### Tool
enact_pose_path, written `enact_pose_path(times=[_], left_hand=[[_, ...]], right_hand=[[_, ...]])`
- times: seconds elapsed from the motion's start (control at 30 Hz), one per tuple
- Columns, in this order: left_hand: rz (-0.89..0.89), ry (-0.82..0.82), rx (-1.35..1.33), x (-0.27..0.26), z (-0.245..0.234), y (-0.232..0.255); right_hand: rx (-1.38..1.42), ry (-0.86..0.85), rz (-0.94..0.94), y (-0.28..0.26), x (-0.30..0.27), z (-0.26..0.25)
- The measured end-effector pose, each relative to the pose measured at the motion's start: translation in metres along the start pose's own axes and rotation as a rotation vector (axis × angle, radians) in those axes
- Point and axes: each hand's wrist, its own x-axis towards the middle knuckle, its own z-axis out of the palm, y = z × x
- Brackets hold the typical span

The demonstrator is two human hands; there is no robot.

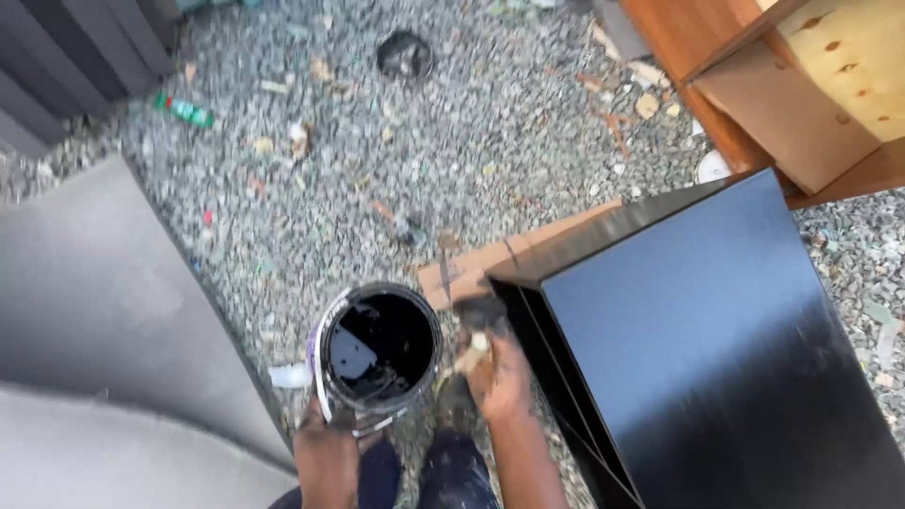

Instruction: The person paints the interior and exterior surfaces of a black wooden cabinet using a paintbrush and a bucket of black paint. They repeatedly dip the brush into the paint and apply it to the shelves and side panels.

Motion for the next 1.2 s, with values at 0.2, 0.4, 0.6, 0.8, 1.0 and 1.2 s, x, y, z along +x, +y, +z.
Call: enact_pose_path(times=[0.2, 0.4, 0.6, 0.8, 1.0, 1.2], left_hand=[[-0.199, 0.067, 0.388, -0.043, 0.070, 0.106], [-0.255, -0.137, 0.846, 0.011, 0.069, 0.150], [-0.212, -0.326, 0.904, 0.103, 0.036, 0.150], [-0.073, -0.447, 1.184, 0.199, 0.073, 0.119], [0.069, -0.570, 1.429, 0.248, 0.150, 0.102], [0.126, -0.634, 1.270, 0.264, 0.188, 0.083]], right_hand=[[0.098, 0.279, 0.000, -0.003, -0.056, 0.017], [0.022, 0.025, -0.231, 0.058, -0.014, -0.014], [0.394, 0.162, -0.222, 0.128, 0.074, -0.006], [0.314, 0.387, -0.256, 0.167, 0.260, -0.057], [0.479, 0.457, -0.298, 0.142, 0.333, -0.045], [0.526, 0.508, -0.462, 0.114, 0.403, -0.050]])
